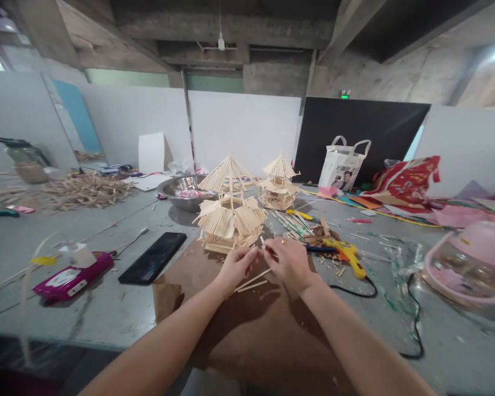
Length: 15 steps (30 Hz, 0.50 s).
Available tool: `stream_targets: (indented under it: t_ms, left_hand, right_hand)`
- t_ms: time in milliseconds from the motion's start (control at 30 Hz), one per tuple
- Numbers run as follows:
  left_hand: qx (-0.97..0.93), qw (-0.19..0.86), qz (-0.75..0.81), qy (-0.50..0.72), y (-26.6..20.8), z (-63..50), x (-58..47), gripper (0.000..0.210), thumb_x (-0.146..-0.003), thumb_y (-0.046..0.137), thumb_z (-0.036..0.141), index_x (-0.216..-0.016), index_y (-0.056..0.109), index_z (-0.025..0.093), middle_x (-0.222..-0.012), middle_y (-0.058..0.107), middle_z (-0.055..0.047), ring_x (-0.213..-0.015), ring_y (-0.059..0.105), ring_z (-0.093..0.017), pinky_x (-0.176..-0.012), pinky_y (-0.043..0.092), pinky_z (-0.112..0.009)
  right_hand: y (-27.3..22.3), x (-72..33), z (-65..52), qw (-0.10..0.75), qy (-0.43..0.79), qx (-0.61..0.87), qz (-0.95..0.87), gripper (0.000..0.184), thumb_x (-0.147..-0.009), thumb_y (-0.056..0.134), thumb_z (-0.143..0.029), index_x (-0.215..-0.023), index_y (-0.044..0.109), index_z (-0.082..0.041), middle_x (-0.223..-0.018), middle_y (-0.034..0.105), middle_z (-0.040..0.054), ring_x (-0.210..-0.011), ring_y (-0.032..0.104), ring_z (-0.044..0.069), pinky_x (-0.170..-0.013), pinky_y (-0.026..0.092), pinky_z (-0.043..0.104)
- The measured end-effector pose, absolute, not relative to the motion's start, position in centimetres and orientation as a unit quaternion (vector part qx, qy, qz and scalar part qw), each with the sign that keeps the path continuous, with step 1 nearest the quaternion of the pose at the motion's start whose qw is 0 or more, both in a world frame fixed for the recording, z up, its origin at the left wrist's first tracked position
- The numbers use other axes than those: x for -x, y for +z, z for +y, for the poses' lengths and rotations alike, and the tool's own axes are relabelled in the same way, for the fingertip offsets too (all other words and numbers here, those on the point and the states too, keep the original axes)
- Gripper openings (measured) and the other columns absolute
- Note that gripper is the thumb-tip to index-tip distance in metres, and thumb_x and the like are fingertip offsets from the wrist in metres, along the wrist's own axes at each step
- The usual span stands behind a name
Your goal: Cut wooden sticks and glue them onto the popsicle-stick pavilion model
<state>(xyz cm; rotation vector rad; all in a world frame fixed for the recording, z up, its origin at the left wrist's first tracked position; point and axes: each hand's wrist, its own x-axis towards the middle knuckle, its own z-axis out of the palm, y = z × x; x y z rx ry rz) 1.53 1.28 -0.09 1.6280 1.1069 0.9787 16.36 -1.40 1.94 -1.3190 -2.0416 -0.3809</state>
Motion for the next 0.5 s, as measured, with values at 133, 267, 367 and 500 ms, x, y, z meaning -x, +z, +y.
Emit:
stream_targets:
  t_ms: [133,267,367,500]
  left_hand:
    - [-0.528,0.642,0.349,0.433,0.1,1.4,-1.3,0.044,-0.065,0.05,0.052,-0.079,0.059,0.011,-0.05,0.048,0.002,-0.042,0.042,-0.007,-0.04,0.032,-0.02]
    - [-0.506,0.67,0.342,0.421,0.0,1.5,-1.4,0.041,-0.058,0.06,0.047,-0.075,0.058,0.01,-0.051,0.05,0.002,-0.041,0.042,-0.005,-0.04,0.032,-0.018]
    - [-0.529,0.646,0.359,0.417,0.0,1.6,-1.6,0.038,-0.062,0.056,0.048,-0.075,0.055,0.012,-0.05,0.05,0.004,-0.035,0.04,-0.004,-0.035,0.03,-0.017]
    - [-0.587,0.628,0.363,0.358,-0.2,1.6,-1.6,0.036,-0.066,0.051,0.049,-0.076,0.053,0.013,-0.047,0.05,0.005,-0.027,0.033,-0.003,-0.029,0.023,-0.016]
  right_hand:
    - [-0.3,-15.1,-1.6,0.327,-0.187,0.401,-0.835,0.021,-0.08,0.039,-0.023,-0.083,0.06,-0.021,-0.071,0.063,0.004,-0.067,0.054,0.013,-0.064,0.035,0.024]
    - [-1.3,-14.8,-1.6,0.353,-0.108,0.397,-0.84,0.021,-0.08,0.039,-0.022,-0.082,0.06,-0.021,-0.073,0.062,0.0049,-0.071,0.054,0.014,-0.068,0.038,0.025]
    - [-1.4,-14.8,-1.4,0.459,0.043,0.459,-0.76,0.019,-0.079,0.04,-0.028,-0.084,0.057,-0.02,-0.076,0.061,0.0041,-0.07,0.055,0.013,-0.067,0.041,0.025]
    - [-1.4,-15.2,-0.7,0.544,0.27,0.494,-0.622,0.027,-0.073,0.047,-0.04,-0.088,0.052,-0.018,-0.072,0.058,0.0015,-0.051,0.049,0.011,-0.05,0.04,0.024]
